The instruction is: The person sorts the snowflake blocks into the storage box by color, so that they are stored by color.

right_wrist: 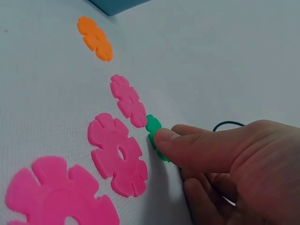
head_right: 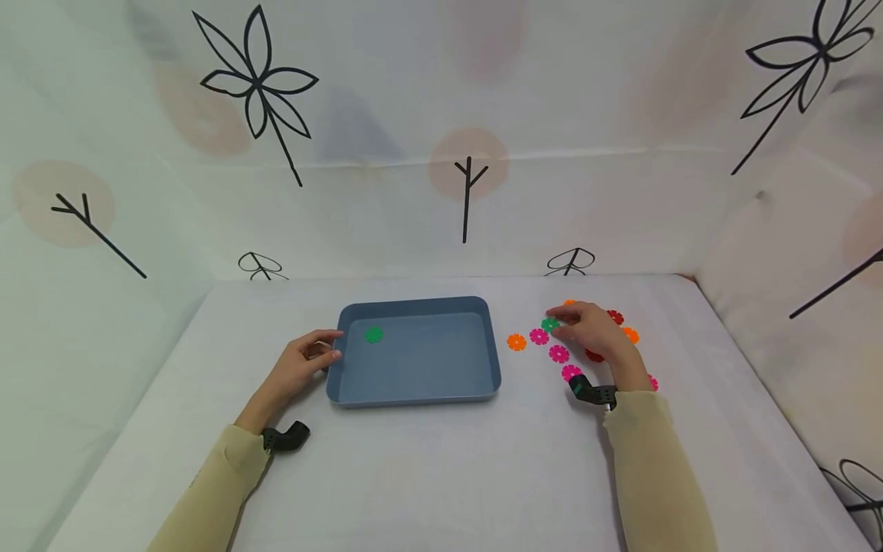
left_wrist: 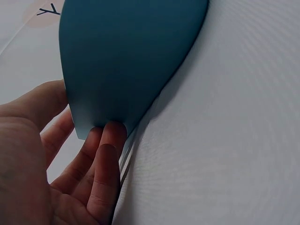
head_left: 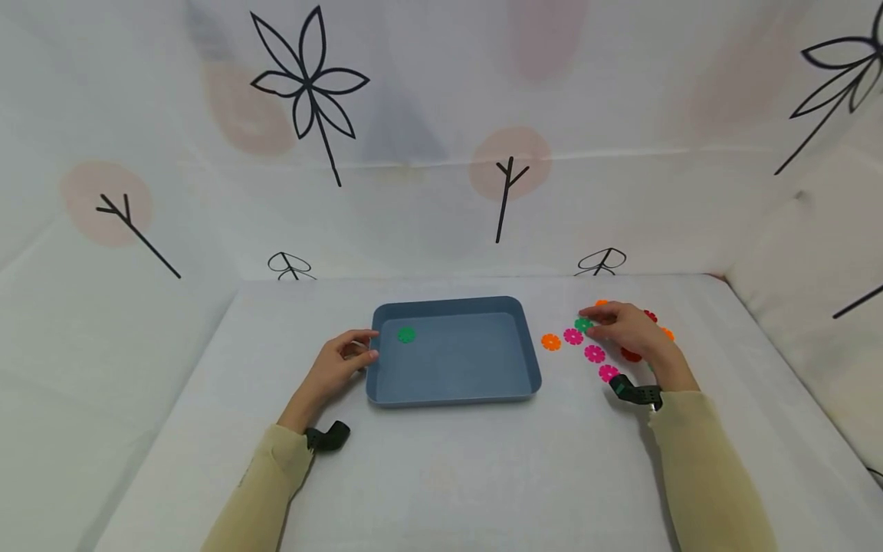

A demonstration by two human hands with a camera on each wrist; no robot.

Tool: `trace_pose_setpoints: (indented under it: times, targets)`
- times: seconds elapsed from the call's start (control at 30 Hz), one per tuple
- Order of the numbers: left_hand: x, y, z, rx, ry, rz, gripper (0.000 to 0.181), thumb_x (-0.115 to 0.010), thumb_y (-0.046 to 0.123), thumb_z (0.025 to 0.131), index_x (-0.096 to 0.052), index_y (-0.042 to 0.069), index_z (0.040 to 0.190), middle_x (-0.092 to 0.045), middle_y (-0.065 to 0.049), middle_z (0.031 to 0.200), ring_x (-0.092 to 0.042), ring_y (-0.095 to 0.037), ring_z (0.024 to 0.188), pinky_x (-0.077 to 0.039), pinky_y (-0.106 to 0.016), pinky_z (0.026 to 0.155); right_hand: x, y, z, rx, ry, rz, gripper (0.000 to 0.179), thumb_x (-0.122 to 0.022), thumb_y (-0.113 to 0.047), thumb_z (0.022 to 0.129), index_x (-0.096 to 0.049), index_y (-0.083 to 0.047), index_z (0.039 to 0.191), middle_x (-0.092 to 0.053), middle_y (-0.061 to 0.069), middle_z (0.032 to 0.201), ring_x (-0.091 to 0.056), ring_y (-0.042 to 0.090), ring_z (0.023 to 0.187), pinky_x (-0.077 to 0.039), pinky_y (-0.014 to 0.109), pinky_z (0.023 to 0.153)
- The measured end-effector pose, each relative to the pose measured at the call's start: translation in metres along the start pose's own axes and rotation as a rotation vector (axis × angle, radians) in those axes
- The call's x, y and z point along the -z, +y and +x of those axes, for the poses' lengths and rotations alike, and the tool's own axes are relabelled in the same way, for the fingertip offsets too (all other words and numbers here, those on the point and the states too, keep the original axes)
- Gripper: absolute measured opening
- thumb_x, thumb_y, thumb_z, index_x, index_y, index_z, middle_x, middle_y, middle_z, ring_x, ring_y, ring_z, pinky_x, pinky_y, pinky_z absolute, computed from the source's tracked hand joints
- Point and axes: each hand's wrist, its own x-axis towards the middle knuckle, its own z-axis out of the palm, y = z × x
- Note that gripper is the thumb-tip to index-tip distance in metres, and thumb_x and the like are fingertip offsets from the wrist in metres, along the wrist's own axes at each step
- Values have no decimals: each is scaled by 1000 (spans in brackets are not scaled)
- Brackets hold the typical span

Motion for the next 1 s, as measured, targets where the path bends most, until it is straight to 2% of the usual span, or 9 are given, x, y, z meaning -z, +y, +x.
trace_pose_setpoints:
  times: [0.43,0.77,1.0]
  targets:
    - [-1,2,1,-15,-6,-1,39,-72,18,94,-64,7,130,-58,-15,114,-60,-25,93,-52,-28,70,1,1,0,12,18,-26,47,-68,-21,95,-57,-4,137,-50,25,134,-42,43,122,-47,52,93]
    - [-2,2,2,-12,-7,3,40,-72,19,93,-64,7,131,-58,-16,115,-60,-23,94,-52,-28,71,-2,2,-1,27,55,63,45,-70,-16,94,-55,-3,135,-50,24,135,-42,42,124,-42,53,100]
    - [0,3,0,-10,0,5,40,-73,19,93,-64,8,131,-58,-15,114,-60,-22,92,-50,-27,68,-1,1,-2,12,93,74,40,-67,-17,96,-57,-4,132,-52,21,128,-44,39,118,-48,42,89]
